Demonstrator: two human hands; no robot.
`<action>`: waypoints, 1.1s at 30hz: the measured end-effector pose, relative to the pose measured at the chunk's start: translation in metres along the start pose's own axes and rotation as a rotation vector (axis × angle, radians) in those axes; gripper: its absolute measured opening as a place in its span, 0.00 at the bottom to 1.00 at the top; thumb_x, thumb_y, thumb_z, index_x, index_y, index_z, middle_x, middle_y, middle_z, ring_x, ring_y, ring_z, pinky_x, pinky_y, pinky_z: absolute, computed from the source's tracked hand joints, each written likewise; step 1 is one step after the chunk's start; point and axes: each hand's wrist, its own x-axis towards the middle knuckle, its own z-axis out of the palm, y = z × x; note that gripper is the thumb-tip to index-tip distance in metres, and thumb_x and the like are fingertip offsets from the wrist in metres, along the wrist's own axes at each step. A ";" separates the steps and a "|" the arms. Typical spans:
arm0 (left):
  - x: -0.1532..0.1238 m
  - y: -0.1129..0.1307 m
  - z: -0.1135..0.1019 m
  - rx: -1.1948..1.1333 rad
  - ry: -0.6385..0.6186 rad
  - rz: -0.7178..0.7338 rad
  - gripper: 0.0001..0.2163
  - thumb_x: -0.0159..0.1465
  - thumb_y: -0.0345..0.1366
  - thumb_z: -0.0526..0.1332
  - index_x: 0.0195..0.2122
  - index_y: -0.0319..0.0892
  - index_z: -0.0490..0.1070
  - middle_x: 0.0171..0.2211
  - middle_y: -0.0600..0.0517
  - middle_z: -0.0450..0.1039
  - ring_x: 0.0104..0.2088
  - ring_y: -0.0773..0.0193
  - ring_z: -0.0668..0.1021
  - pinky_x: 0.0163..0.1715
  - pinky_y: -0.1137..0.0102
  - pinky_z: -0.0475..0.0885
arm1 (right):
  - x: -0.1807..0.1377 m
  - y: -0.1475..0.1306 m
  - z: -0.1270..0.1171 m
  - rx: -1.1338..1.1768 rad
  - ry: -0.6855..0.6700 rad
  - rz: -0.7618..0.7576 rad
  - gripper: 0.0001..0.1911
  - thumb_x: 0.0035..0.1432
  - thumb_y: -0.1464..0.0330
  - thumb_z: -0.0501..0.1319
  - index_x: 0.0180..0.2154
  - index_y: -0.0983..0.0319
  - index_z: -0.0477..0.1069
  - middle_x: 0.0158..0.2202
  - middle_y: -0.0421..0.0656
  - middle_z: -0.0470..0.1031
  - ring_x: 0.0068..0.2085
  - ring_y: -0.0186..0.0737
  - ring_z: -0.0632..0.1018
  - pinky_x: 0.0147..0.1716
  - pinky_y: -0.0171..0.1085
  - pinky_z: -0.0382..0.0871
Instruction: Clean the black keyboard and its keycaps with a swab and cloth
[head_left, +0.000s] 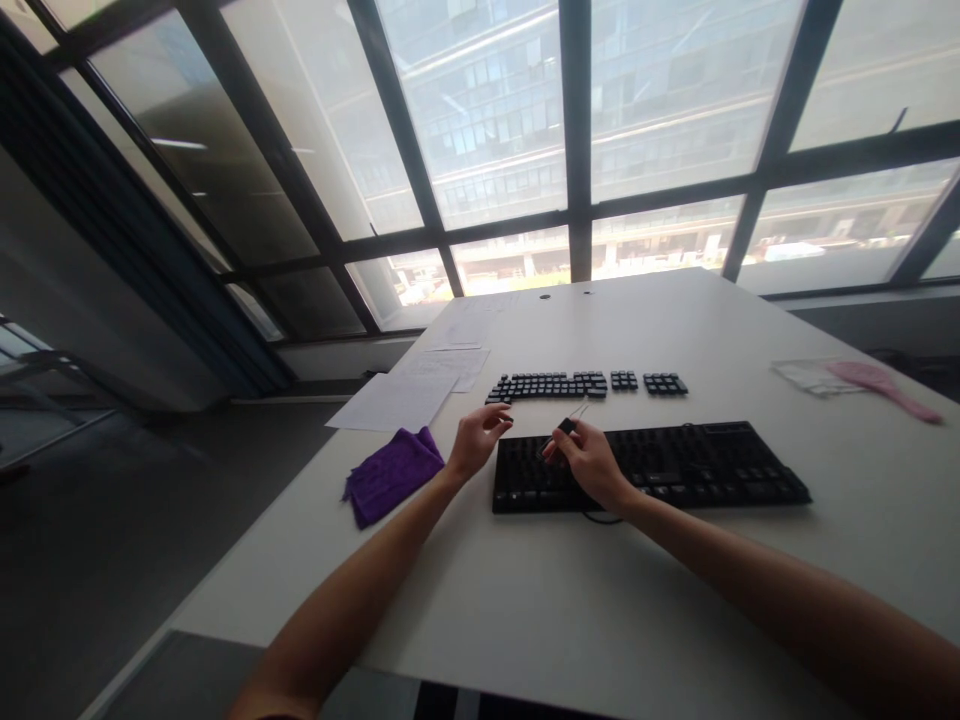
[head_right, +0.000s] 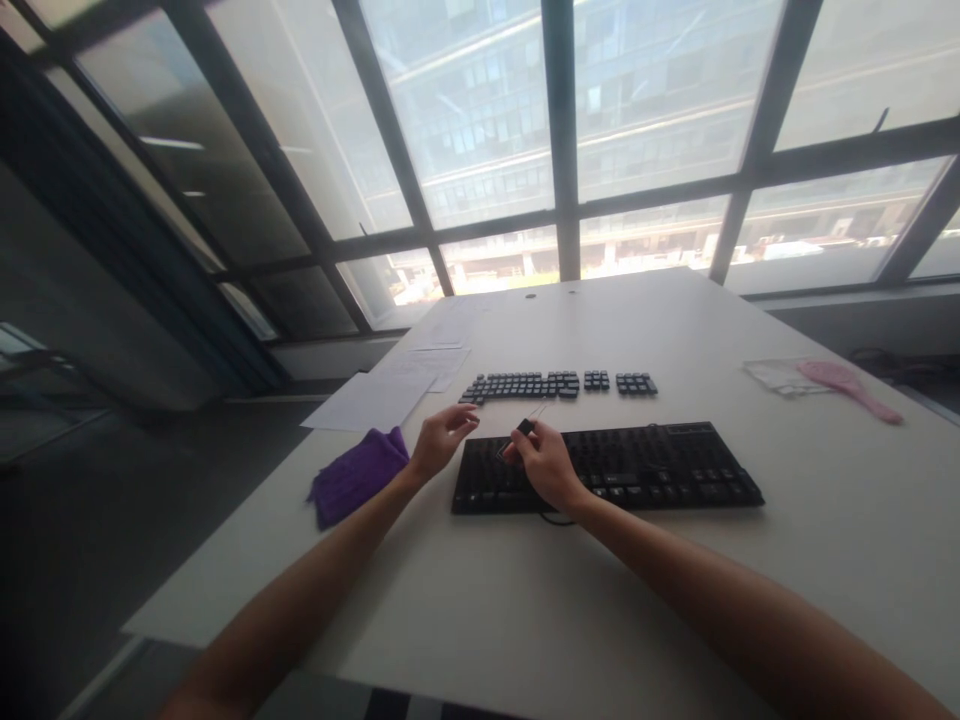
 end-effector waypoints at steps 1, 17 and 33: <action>0.007 -0.011 -0.001 0.037 0.001 -0.034 0.10 0.60 0.35 0.66 0.43 0.41 0.77 0.34 0.50 0.79 0.32 0.64 0.79 0.37 0.69 0.75 | 0.000 0.001 0.000 -0.001 -0.004 0.000 0.15 0.61 0.56 0.60 0.32 0.62 0.68 0.27 0.45 0.79 0.27 0.40 0.79 0.25 0.34 0.67; 0.057 -0.049 0.025 0.457 -0.078 0.203 0.03 0.58 0.35 0.69 0.33 0.45 0.80 0.42 0.49 0.75 0.45 0.56 0.71 0.47 0.63 0.69 | 0.000 -0.004 -0.002 -0.029 -0.028 0.018 0.16 0.60 0.56 0.60 0.29 0.62 0.69 0.26 0.46 0.79 0.26 0.40 0.78 0.25 0.35 0.68; 0.059 -0.059 0.026 0.445 0.001 0.134 0.04 0.56 0.32 0.70 0.33 0.44 0.79 0.43 0.49 0.73 0.46 0.55 0.69 0.49 0.61 0.69 | 0.001 -0.005 -0.003 -0.016 -0.016 0.031 0.17 0.59 0.55 0.61 0.29 0.63 0.69 0.26 0.45 0.79 0.25 0.39 0.78 0.24 0.35 0.67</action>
